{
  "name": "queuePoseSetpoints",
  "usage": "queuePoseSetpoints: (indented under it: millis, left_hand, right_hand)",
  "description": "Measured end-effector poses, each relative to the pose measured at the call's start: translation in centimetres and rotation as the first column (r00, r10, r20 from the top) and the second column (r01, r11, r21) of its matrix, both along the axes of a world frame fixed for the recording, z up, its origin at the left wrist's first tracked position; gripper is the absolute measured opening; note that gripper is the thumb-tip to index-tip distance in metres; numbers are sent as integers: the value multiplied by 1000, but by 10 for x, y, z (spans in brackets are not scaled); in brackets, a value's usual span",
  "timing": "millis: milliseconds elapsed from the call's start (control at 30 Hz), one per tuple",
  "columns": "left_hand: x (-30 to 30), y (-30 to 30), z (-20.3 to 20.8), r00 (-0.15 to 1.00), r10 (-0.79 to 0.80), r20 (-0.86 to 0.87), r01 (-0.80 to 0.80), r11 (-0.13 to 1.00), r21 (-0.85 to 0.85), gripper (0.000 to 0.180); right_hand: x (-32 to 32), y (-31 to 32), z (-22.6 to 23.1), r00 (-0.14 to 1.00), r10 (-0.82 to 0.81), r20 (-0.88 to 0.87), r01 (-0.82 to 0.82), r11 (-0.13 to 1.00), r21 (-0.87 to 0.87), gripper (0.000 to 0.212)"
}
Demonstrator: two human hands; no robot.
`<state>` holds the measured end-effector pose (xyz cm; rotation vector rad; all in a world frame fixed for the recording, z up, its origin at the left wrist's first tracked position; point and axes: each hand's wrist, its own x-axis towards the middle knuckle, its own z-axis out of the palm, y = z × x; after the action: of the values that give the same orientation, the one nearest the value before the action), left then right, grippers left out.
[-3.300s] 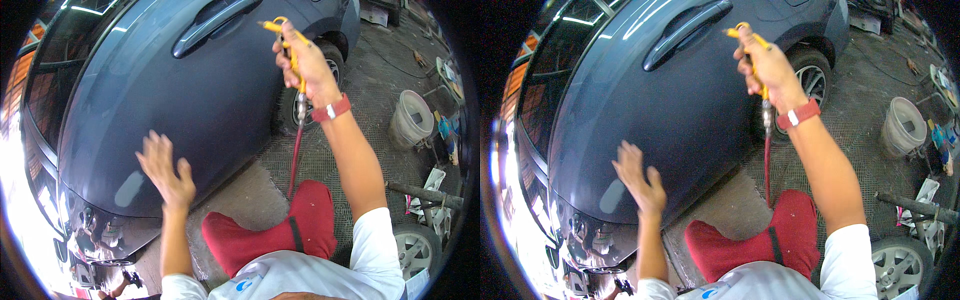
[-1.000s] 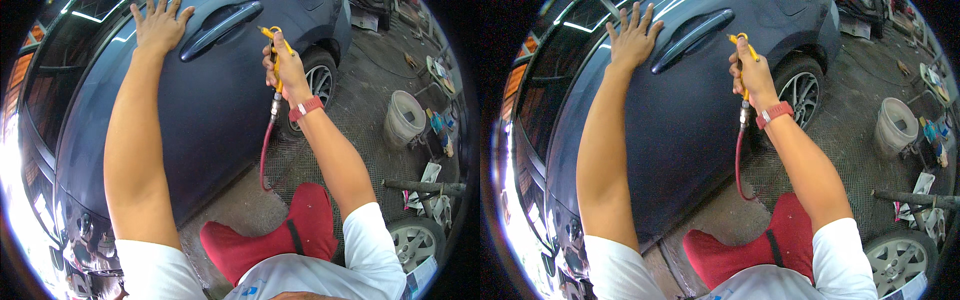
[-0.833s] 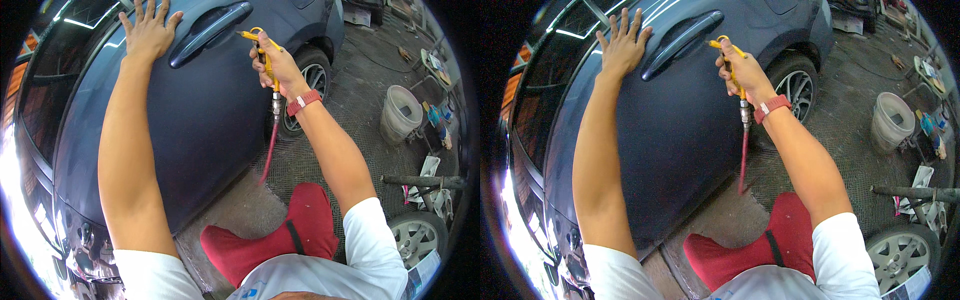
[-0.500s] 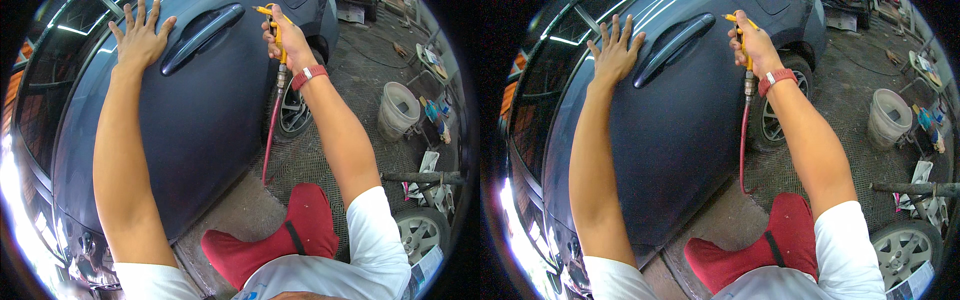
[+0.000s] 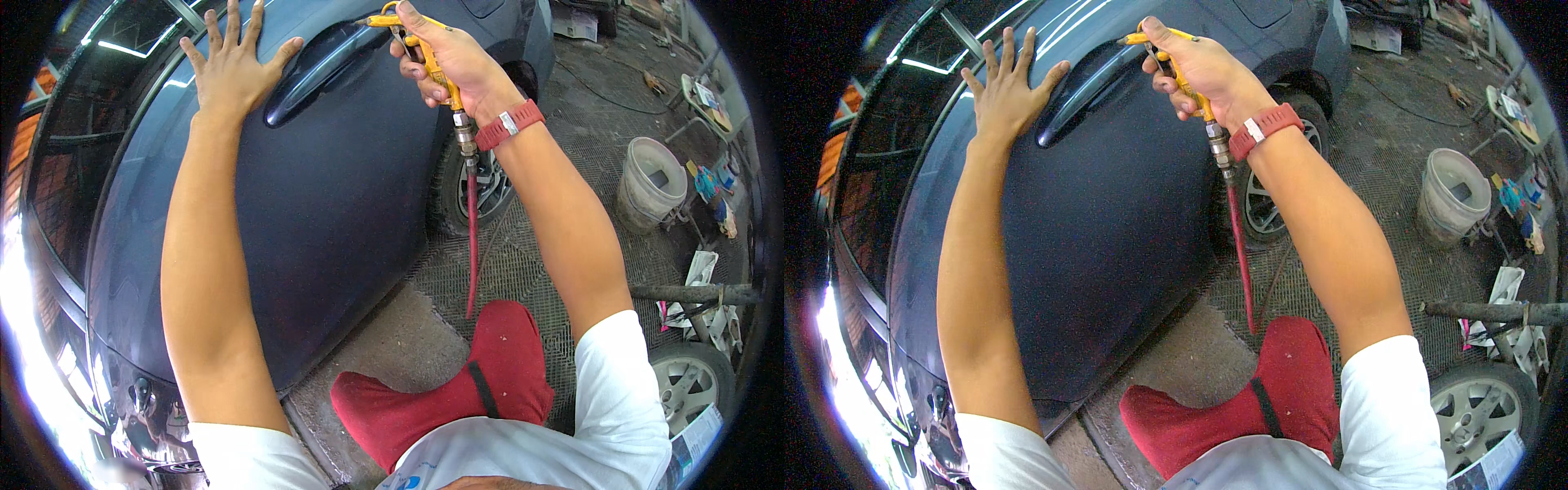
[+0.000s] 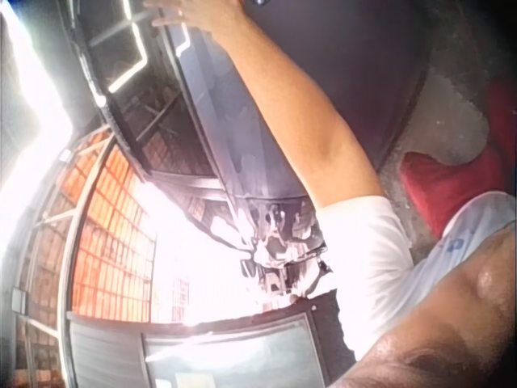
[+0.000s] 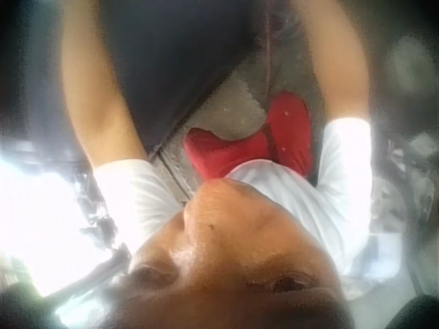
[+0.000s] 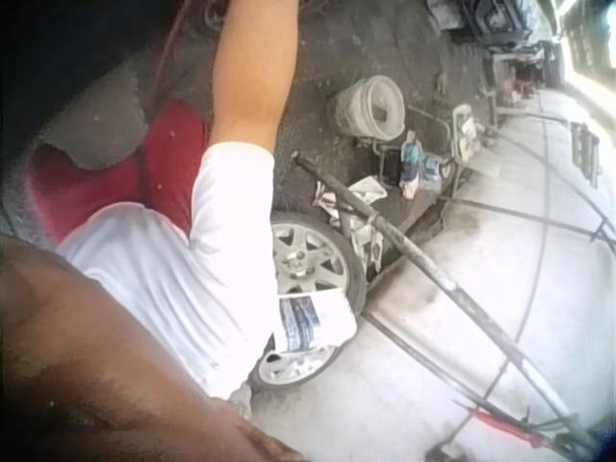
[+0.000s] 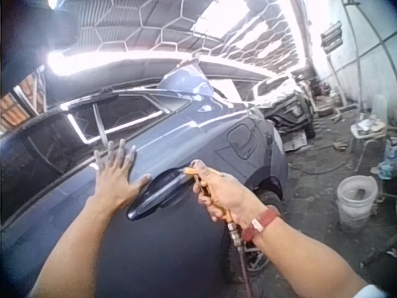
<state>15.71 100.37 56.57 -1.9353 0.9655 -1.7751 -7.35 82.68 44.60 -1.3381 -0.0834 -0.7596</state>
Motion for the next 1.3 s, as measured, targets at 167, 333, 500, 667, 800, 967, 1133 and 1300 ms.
queuePoseSetpoints:
  millis: [167,333,500,667,800,967,1133,1300]
  left_hand:
    - [-18,-15,5,974,-220,-54,224,896,383,58]
    - [-37,-72,15,967,-243,-81,248,815,524,52]
    - [-51,-79,11,901,-207,-383,358,851,385,54]
    - [-9,-28,17,997,-3,78,-12,981,193,53]
    - [-17,52,27,947,316,65,-308,945,-108,60]
    - [-59,114,-27,924,-383,16,382,917,-119,62]
    - [-114,77,-135,800,-284,-528,450,866,217,73]
    - [-94,2,-150,779,-374,-502,495,860,126,88]
  right_hand:
    - [-20,20,1,998,36,-49,-38,998,-40,67]
    - [-41,41,-6,994,64,-88,-62,998,26,68]
    - [-41,51,-23,997,63,-40,-60,996,65,69]
    - [-24,53,-46,985,-159,67,137,958,254,67]
    - [-17,36,-76,947,-290,139,215,892,399,61]
    - [-18,66,-89,984,170,59,-177,973,145,60]
    - [-20,73,-103,991,130,34,-134,969,207,61]
    - [-30,59,-99,995,73,67,-88,961,261,60]
